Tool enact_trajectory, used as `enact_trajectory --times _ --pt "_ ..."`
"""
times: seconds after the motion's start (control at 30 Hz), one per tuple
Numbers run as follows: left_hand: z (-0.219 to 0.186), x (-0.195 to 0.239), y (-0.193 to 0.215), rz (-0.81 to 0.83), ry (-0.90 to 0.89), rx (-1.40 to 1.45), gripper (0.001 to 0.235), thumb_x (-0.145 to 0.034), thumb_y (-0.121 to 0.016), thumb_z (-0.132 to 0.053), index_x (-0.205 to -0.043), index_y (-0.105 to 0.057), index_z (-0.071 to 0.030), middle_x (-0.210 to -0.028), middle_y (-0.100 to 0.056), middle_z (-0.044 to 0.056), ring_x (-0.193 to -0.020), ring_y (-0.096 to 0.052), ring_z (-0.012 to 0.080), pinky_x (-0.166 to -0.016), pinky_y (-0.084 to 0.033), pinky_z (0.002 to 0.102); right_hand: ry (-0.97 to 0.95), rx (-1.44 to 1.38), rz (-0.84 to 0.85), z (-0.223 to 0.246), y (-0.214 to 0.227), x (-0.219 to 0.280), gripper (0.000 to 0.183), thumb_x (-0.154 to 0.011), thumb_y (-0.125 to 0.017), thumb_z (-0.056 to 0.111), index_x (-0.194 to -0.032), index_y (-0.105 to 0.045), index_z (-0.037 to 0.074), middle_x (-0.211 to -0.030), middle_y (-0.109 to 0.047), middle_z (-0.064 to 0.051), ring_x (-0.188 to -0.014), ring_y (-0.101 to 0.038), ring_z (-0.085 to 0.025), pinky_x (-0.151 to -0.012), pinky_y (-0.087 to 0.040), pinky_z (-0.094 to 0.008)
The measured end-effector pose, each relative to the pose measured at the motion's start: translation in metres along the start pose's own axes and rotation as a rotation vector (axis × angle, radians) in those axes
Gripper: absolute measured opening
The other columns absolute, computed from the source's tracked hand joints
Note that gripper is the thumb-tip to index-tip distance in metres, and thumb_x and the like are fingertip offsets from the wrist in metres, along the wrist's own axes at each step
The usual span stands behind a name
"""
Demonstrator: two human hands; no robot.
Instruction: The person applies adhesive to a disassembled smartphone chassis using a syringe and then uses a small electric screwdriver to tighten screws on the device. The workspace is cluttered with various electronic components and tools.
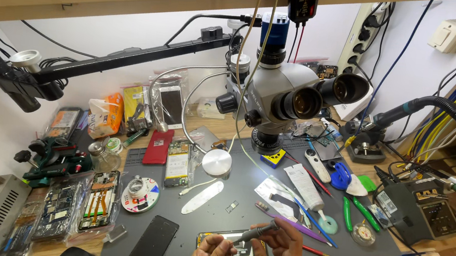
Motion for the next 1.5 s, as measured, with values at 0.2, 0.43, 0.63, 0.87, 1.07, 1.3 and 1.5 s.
enact_trajectory --times 0.2,0.43,0.63,0.87,1.07,1.3,1.5 --pt "-0.014 0.015 -0.002 -0.129 0.016 0.056 0.018 -0.089 -0.075 0.015 -0.104 -0.068 0.009 -0.095 -0.074 0.032 -0.079 -0.071 0.0439 -0.079 -0.060 0.046 0.089 -0.007 -0.072 0.013 -0.007 0.006 0.064 -0.081 -0.078 -0.008 -0.137 -0.051 0.006 -0.103 -0.080 -0.024 -0.096 -0.084 -0.032 -0.090 -0.068 -0.038" --pt "-0.013 0.010 0.004 -0.067 0.008 0.079 0.017 -0.090 -0.075 0.011 -0.104 -0.068 0.007 -0.093 -0.074 0.029 -0.079 -0.071 0.0412 -0.079 -0.060 0.043 0.068 -0.001 -0.039 0.022 -0.018 0.008 0.063 -0.081 -0.078 -0.007 -0.135 -0.050 0.007 -0.103 -0.080 -0.026 -0.097 -0.084 -0.033 -0.093 -0.068 -0.040" --pt "-0.029 0.031 -0.005 -0.136 0.028 0.093 0.018 -0.091 -0.076 0.009 -0.106 -0.067 0.004 -0.092 -0.071 0.026 -0.079 -0.070 0.0373 -0.079 -0.058 0.041 0.194 0.075 0.037 0.028 -0.027 0.012 0.063 -0.083 -0.078 -0.006 -0.136 -0.047 0.007 -0.107 -0.078 -0.023 -0.098 -0.084 -0.032 -0.093 -0.069 -0.037" --pt "-0.114 0.099 -0.073 0.020 -0.190 -0.274 0.031 -0.087 -0.079 0.005 -0.117 -0.073 0.004 -0.104 -0.083 0.021 -0.102 -0.077 0.0299 -0.089 -0.062 0.041 0.004 0.066 0.133 0.010 -0.035 0.007 0.072 -0.084 -0.076 -0.009 -0.144 -0.040 0.007 -0.116 -0.073 -0.025 -0.094 -0.082 -0.028 -0.089 -0.067 -0.034" --pt "-0.166 0.120 -0.053 -0.184 -0.411 -1.236 0.051 -0.093 -0.073 -0.033 -0.141 -0.061 -0.023 -0.125 -0.077 -0.012 -0.097 -0.062 0.0091 -0.081 -0.051 0.029 0.123 0.205 0.339 0.043 -0.066 -0.012 0.062 -0.092 -0.069 -0.007 -0.144 -0.039 0.010 -0.124 -0.071 -0.027 -0.105 -0.079 -0.032 -0.101 -0.066 -0.041" --pt "-0.141 0.117 -0.038 -0.099 -0.433 -1.412 0.053 -0.101 -0.059 -0.030 -0.152 -0.050 -0.017 -0.119 -0.075 -0.005 -0.100 -0.061 0.0178 -0.093 -0.051 0.038 0.128 0.401 0.419 0.030 -0.073 -0.019 0.059 -0.094 -0.070 -0.003 -0.145 -0.042 0.012 -0.123 -0.074 -0.022 -0.112 -0.077 -0.028 -0.106 -0.063 -0.039" --pt "-0.130 0.120 -0.057 -0.015 -0.483 -1.363 0.050 -0.101 -0.056 -0.024 -0.150 -0.052 -0.016 -0.121 -0.078 -0.006 -0.101 -0.058 0.0190 -0.093 -0.051 0.035 0.140 0.584 0.521 0.003 -0.080 -0.023 0.065 -0.092 -0.077 0.010 -0.147 -0.044 0.019 -0.119 -0.076 -0.012 -0.111 -0.080 -0.025 -0.099 -0.066 -0.036"
Point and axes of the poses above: each hand's wrist, its own x-axis away from the middle knuckle, its own y-axis out of the back of the hand, z = x × y, the point moved 10 cm from there along -x, towards the middle knuckle
